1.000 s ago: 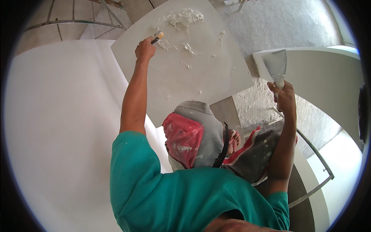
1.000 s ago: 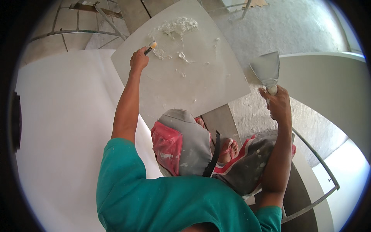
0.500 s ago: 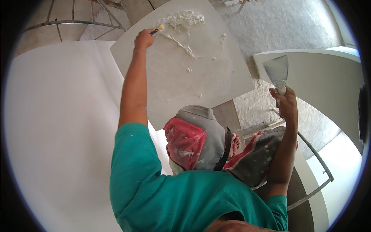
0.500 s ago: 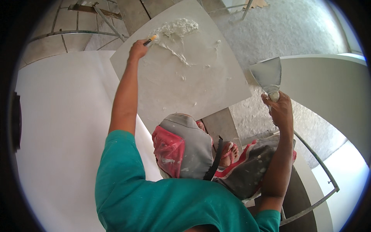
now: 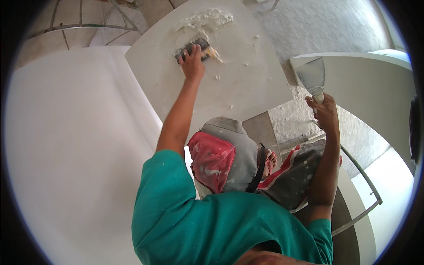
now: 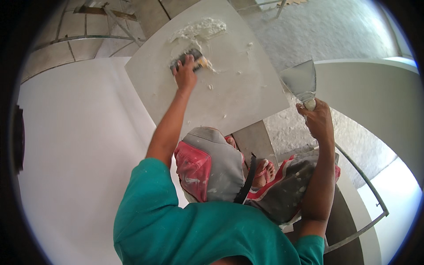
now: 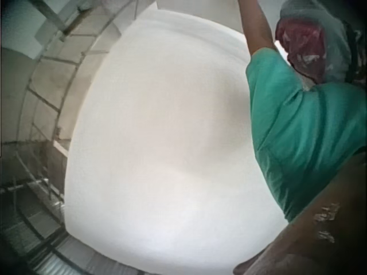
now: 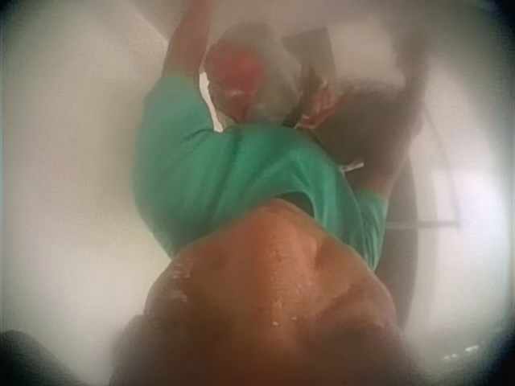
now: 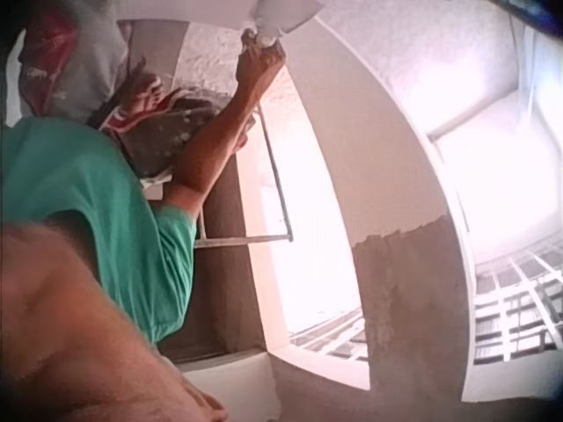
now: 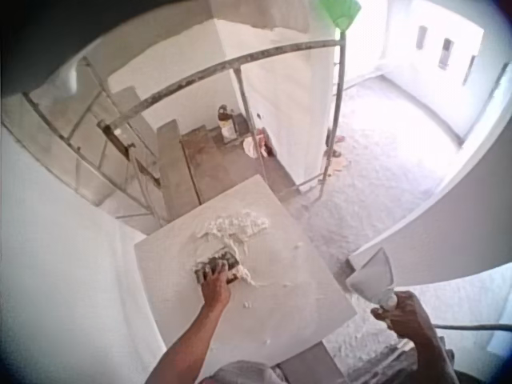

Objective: The person applies plaster to a ceiling using a trowel and hawk. They repeatedly scoop plaster from the hawk and spread it onto the ceiling surface, smoothing the material with the trowel.

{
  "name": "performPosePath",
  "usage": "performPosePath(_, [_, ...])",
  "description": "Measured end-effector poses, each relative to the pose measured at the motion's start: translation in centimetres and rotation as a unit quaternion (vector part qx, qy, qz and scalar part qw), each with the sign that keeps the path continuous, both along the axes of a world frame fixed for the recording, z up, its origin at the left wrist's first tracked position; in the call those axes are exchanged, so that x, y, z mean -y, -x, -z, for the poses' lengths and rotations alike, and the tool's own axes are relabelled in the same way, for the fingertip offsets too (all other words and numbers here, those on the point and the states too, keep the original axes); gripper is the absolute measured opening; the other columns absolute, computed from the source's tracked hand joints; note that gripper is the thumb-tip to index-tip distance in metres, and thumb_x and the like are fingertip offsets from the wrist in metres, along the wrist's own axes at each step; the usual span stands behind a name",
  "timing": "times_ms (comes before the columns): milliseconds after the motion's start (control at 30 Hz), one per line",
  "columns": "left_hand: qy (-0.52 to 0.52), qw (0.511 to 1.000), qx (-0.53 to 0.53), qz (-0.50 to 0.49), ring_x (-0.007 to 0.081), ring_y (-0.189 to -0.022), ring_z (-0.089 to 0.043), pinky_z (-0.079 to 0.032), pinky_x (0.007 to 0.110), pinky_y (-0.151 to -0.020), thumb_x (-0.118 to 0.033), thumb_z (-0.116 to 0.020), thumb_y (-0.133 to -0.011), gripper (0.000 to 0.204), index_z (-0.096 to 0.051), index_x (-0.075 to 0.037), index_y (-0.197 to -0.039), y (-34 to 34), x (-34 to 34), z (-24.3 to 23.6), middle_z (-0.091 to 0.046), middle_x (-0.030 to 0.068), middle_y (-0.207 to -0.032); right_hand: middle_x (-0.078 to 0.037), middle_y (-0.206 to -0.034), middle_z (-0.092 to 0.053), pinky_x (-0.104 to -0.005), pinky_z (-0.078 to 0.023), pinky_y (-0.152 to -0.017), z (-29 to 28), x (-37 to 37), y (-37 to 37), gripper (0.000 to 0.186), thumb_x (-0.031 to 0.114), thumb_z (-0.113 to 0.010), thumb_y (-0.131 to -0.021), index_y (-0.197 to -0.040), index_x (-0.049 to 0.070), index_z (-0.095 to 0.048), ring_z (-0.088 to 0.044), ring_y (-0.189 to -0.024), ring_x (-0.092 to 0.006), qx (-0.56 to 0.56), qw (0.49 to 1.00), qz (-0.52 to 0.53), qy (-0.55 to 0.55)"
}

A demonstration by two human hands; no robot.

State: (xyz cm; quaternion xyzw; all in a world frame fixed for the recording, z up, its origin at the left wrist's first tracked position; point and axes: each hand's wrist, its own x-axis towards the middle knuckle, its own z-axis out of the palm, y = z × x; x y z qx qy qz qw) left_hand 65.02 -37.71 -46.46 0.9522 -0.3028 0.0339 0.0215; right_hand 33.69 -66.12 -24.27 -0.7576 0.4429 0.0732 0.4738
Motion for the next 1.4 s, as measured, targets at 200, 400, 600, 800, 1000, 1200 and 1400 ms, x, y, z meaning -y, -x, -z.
performPosePath(200, [0.021,0.978,-0.195,0.069,0.0331,-0.111,-0.056,-0.034,0.057,-0.096,-0.005,-0.051,-0.077,0.047,-0.058,-0.021,-0.121,3.1,-1.4,-4.8,-0.059,0.0052,-0.122,-0.001,-0.056,-0.051,-0.0273,-0.036,-0.042,0.4,0.9,1.3,0.019,0.018,-0.067,-0.081,-0.076,0.001,-0.059,-0.044,-0.044,-0.0091,0.004,0.999,0.046,-0.027])
performPosePath(400, [-0.047,0.985,-0.104,-0.128,0.0305,-0.087,-0.066,-0.048,0.045,-0.077,-0.011,-0.05,-0.079,0.035,-0.065,-0.023,-0.108,-4.4,-4.5,-5.2,-0.068,0.0131,-0.092,0.001,-0.055,-0.047,-0.0253,-0.034,-0.041,-0.2,0.2,-0.1,0.023,0.02,-0.068,-0.081,-0.072,0.004,-0.054,-0.042,-0.044,-0.0079,0.022,0.999,0.021,-0.025])
performPosePath(600, [-0.051,0.967,-0.242,-0.057,0.0306,-0.096,-0.063,-0.05,0.042,-0.083,-0.011,-0.05,-0.077,0.039,-0.066,-0.023,-0.11,-1.0,-0.5,-8.5,-0.067,0.0116,-0.1,-0.001,-0.056,-0.051,-0.0274,-0.037,-0.044,-0.5,0.6,0.4,0.021,0.018,-0.068,-0.079,-0.076,0.0,-0.059,-0.044,-0.046,-0.0088,0.015,0.999,0.04,-0.019])
performPosePath(800, [-0.024,0.973,-0.182,-0.138,0.0301,-0.095,-0.064,-0.051,0.041,-0.083,-0.015,-0.051,-0.078,0.038,-0.066,-0.025,-0.111,-6.3,1.6,-5.5,-0.068,0.0117,-0.099,-0.001,-0.056,-0.051,-0.0274,-0.037,-0.044,-0.7,0.0,-0.5,0.02,0.018,-0.067,-0.08,-0.076,0.0,-0.059,-0.044,-0.046,-0.0087,-0.002,1.0,0.014,-0.019])
performPosePath(1000, [-0.04,0.961,-0.27,-0.034,0.0298,-0.097,-0.063,-0.05,0.041,-0.085,-0.014,-0.053,-0.077,0.036,-0.068,-0.023,-0.109,-4.0,2.6,-8.4,-0.067,0.0115,-0.103,-0.002,-0.056,-0.051,-0.0282,-0.038,-0.045,-0.3,0.5,0.7,0.02,0.018,-0.066,-0.08,-0.077,-0.001,-0.059,-0.044,-0.045,-0.0097,0.025,0.998,0.044,-0.037])
performPosePath(1200, [0.008,1.0,-0.023,0.014,0.0396,-0.126,-0.041,-0.026,0.055,-0.104,-0.009,-0.049,-0.082,0.051,-0.049,-0.018,-0.132,1.6,-0.9,1.4,-0.044,0.0048,-0.141,-0.004,-0.058,-0.053,-0.0297,-0.039,-0.045,0.4,0.8,0.5,0.022,0.019,-0.066,-0.08,-0.076,-0.002,-0.058,-0.044,-0.045,-0.0111,0.033,0.999,-0.026,0.031])
performPosePath(1400, [0.04,0.976,-0.207,0.047,0.022,-0.114,-0.056,-0.031,0.05,-0.102,0.001,-0.05,-0.075,0.046,-0.062,-0.018,-0.115,4.7,-1.3,-5.4,-0.06,-0.0006,-0.122,-0.005,-0.058,-0.053,-0.0313,-0.04,-0.046,-0.6,1.0,0.3,0.022,0.018,-0.067,-0.08,-0.08,-0.002,-0.059,-0.045,-0.046,-0.012,0.021,0.999,0.021,-0.019])
